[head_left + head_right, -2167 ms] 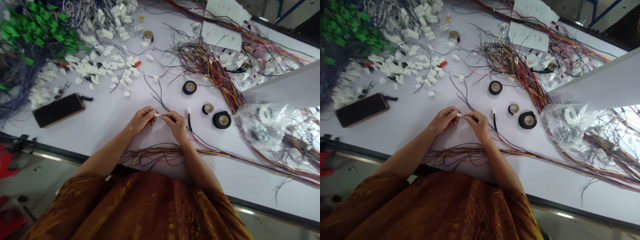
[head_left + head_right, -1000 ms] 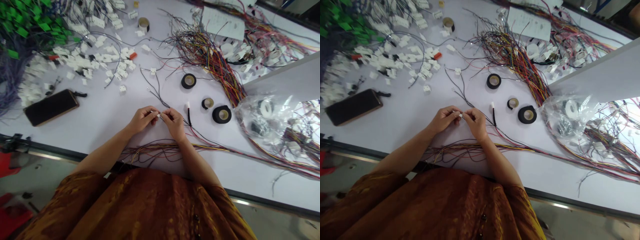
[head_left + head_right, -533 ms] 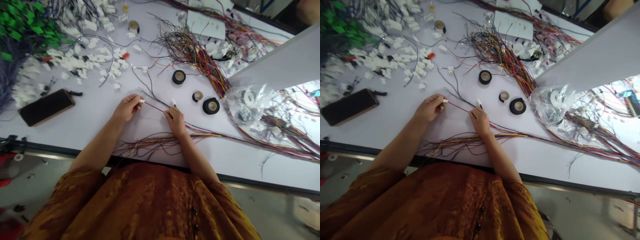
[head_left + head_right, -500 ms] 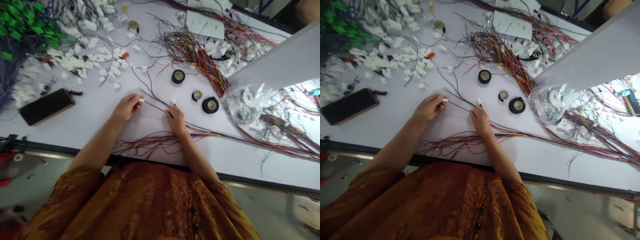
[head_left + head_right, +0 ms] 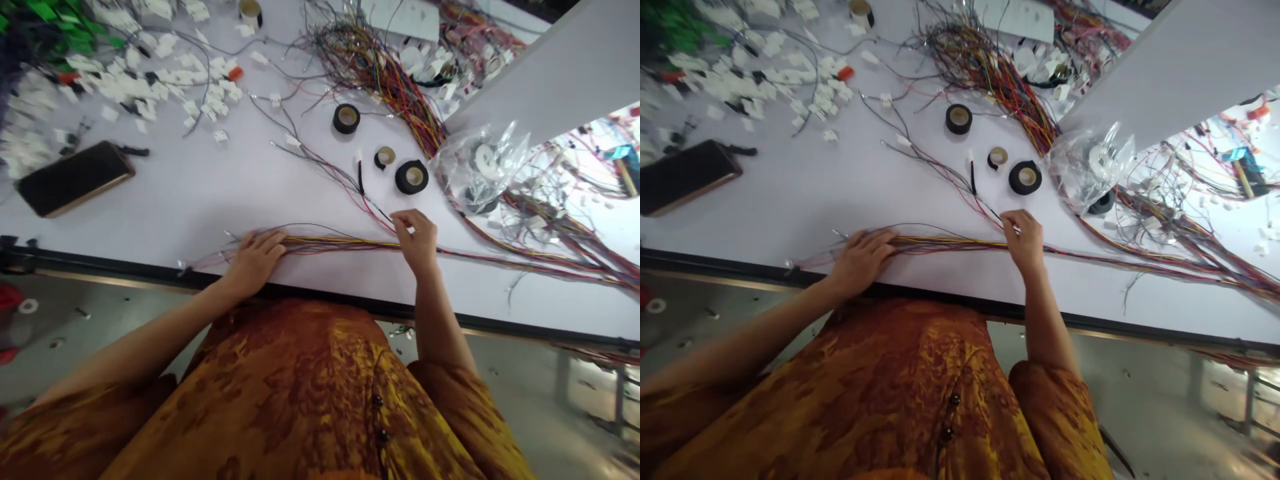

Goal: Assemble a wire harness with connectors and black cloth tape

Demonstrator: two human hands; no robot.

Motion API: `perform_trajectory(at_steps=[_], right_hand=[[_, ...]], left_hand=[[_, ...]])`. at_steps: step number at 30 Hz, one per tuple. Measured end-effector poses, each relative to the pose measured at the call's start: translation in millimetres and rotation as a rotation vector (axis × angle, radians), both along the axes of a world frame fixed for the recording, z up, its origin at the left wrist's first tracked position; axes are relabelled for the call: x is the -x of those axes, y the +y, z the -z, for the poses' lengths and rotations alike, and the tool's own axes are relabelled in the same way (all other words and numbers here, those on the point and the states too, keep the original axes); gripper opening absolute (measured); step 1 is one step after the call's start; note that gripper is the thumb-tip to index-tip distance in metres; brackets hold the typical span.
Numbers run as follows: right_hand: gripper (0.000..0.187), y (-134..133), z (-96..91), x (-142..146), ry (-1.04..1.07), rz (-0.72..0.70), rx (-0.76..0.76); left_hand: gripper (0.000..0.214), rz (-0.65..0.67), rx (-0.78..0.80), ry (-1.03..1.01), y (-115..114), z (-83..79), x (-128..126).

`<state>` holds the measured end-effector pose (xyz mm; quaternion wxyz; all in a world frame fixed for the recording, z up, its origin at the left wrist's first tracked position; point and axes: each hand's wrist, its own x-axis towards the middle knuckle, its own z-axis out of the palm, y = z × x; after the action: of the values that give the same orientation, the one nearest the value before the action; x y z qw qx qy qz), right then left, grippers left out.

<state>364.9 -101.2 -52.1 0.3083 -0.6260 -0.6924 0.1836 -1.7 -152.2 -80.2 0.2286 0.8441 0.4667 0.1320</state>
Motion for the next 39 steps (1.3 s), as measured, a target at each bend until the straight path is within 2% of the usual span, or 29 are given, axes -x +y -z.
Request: perform_trajectory(at_steps=[3,5,9,12,16,21,24,27,29,32,34,39], right_hand=[[0.018,-35.4,9.6,-36.3,-0.098,0.058,0.023],[0.018,-53.1,15.1,-47.9,-0.139,0.103,0.024],[0.018,-76.4,18.6,-50.3,-0.152,0.124,0.016],[0.018,-84.8,19.2,-46.8,-0.253,0.113,0.015],[0.020,-84.2,21.2,-45.5,-0.344,0.109,0.042],[0.021,-73.7,20.4,-50.3,-0.222,0.068,0.093],[0.020,-67.5,19.4,-54.4,-0.201,0.054,0.102],[0.019,-62.1,19.7,-57.4,-0.203,0.037,0.096],[0.017,-59.1,20.6,-58.4,-0.221,0.031,0.107],[0.015,-56.3,21.7,-58.3,-0.244,0.054,0.136],[0.013,-55.8,21.7,-57.6,-0.250,0.086,0.148],[0.011,-57.0,18.1,-56.3,-0.204,0.105,0.152]], left_hand=[[0.017,0.008,0.006,-0.036,15.4,6.8,19.4],[0.020,0.028,0.013,-0.052,28.0,8.1,26.3],[0.037,0.019,0.006,-0.100,50.0,7.7,34.5],[0.049,0.051,0.003,-0.067,57.5,5.1,36.3],[0.042,0.036,0.000,-0.097,54.6,-6.0,30.2],[0.017,-0.085,-0.055,-0.236,52.0,-32.3,23.3],[0.015,-0.102,-0.104,-0.203,56.2,-45.9,26.5],[0.015,-0.080,-0.196,-0.112,58.0,-52.3,26.3],[0.014,-0.039,-0.176,-0.062,54.4,-51.4,19.4],[0.015,0.035,-0.001,0.014,41.2,-42.6,2.0],[0.017,0.033,0.063,0.066,29.9,-34.2,-7.9],[0.025,0.013,0.047,0.089,9.3,-19.3,-6.8]])
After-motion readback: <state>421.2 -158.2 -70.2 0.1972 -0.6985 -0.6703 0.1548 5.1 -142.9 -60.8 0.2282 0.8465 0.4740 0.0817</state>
